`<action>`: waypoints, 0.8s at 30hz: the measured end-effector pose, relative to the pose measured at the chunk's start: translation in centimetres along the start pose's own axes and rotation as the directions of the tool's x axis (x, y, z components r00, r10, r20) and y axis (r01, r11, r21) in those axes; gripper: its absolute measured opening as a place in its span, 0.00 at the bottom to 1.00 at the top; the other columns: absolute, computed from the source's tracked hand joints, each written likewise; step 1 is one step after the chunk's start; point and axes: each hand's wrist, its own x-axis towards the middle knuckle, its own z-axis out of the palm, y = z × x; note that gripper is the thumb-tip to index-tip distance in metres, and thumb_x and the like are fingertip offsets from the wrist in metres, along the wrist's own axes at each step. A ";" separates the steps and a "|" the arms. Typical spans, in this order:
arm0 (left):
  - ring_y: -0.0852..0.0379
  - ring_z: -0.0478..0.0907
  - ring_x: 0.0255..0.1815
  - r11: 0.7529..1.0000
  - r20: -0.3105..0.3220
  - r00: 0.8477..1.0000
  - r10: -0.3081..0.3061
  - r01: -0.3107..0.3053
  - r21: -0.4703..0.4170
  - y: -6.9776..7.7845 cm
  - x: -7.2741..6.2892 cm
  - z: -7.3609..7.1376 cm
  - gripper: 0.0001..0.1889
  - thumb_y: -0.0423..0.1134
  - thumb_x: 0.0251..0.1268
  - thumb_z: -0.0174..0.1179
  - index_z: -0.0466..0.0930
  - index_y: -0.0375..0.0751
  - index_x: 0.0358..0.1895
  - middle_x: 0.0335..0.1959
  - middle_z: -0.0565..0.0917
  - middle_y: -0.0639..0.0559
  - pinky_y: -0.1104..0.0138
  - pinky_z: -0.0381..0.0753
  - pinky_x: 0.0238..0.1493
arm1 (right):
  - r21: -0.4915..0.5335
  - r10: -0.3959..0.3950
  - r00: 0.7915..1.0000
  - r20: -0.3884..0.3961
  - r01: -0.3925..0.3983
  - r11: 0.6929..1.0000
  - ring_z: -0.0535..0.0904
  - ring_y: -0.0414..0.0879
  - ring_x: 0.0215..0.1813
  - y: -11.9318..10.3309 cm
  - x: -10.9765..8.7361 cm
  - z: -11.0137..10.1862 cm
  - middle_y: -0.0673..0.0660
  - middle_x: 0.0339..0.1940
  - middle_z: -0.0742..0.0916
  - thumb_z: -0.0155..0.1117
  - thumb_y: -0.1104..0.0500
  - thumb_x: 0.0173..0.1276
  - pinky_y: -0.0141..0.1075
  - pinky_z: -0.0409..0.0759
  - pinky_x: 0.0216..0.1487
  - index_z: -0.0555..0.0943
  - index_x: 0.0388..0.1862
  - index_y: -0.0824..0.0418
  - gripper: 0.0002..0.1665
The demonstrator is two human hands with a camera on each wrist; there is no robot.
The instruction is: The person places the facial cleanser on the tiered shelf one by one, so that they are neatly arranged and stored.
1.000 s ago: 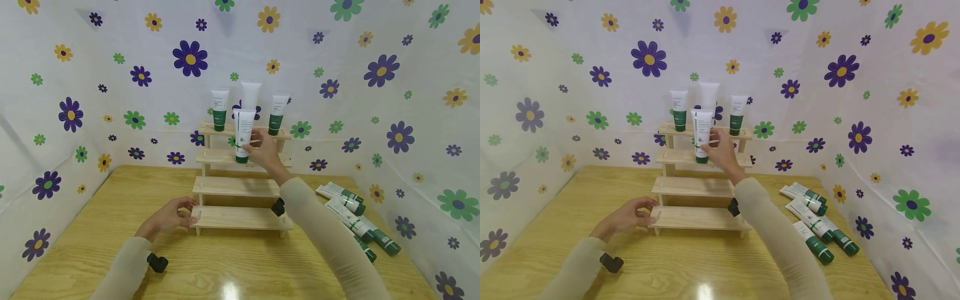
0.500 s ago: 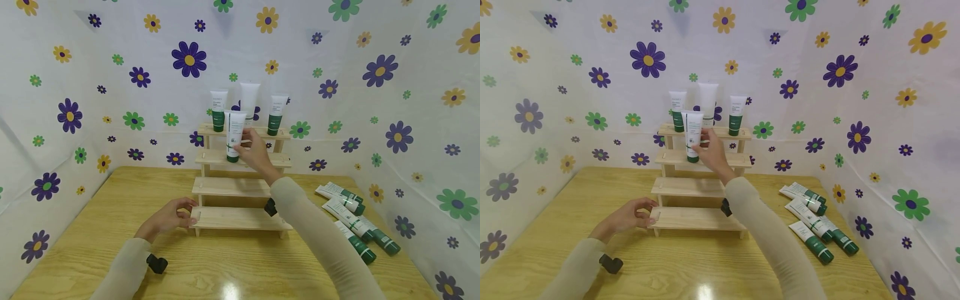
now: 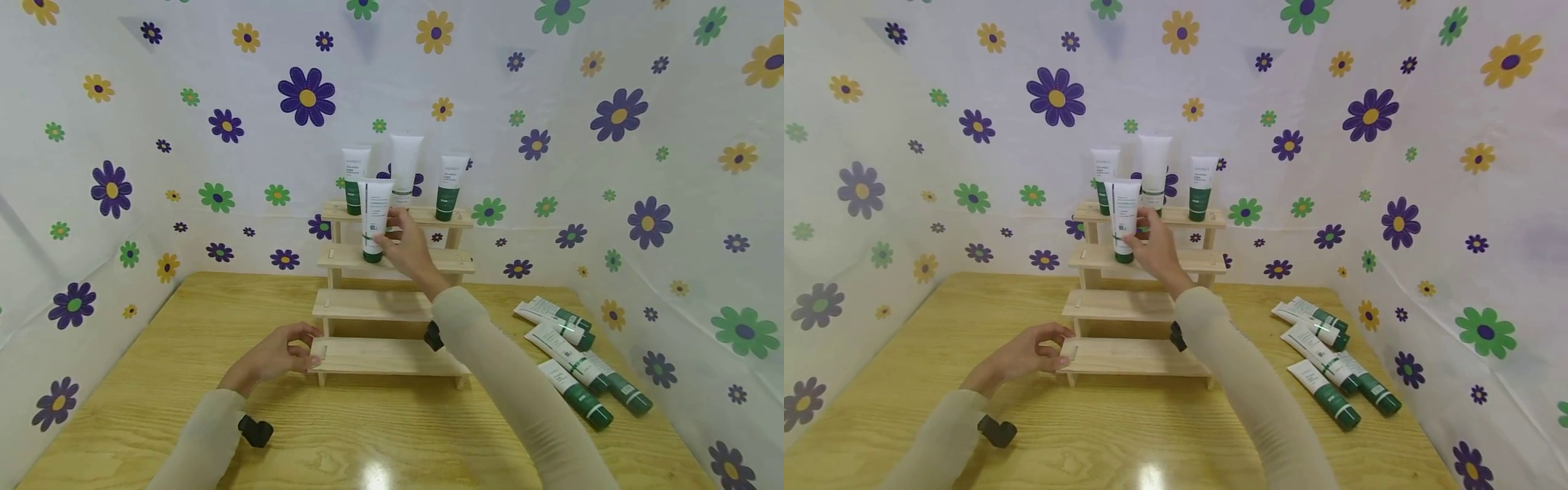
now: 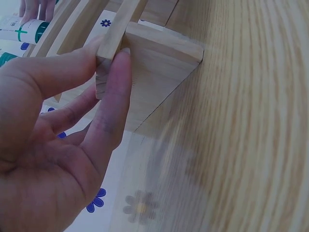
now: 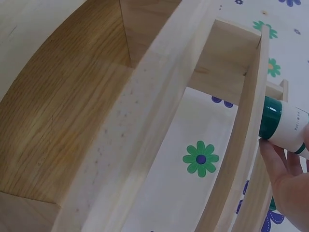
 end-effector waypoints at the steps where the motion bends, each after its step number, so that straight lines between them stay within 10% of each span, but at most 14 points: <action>1: 0.52 0.85 0.43 1.000 -0.001 1.000 0.000 0.000 -0.001 0.0 0.0 0.0 0.32 0.37 0.66 0.71 0.68 0.31 0.69 0.53 0.76 0.36 0.58 0.90 0.44 | -0.004 -0.003 1.000 0.000 0.003 1.000 0.84 0.60 0.60 0.0 0.0 0.1 0.65 0.63 0.83 0.66 0.67 0.73 0.47 0.82 0.66 0.70 0.69 0.63 0.29; 24: 0.55 0.85 0.42 0.998 0.011 0.998 0.058 -0.059 0.038 -0.2 0.0 0.1 0.31 0.38 0.68 0.70 0.68 0.28 0.68 0.54 0.74 0.33 0.61 0.90 0.43 | -0.029 -0.056 0.998 -0.013 0.056 0.998 0.83 0.57 0.62 0.4 0.1 0.7 0.63 0.64 0.82 0.65 0.67 0.74 0.45 0.82 0.67 0.69 0.70 0.62 0.28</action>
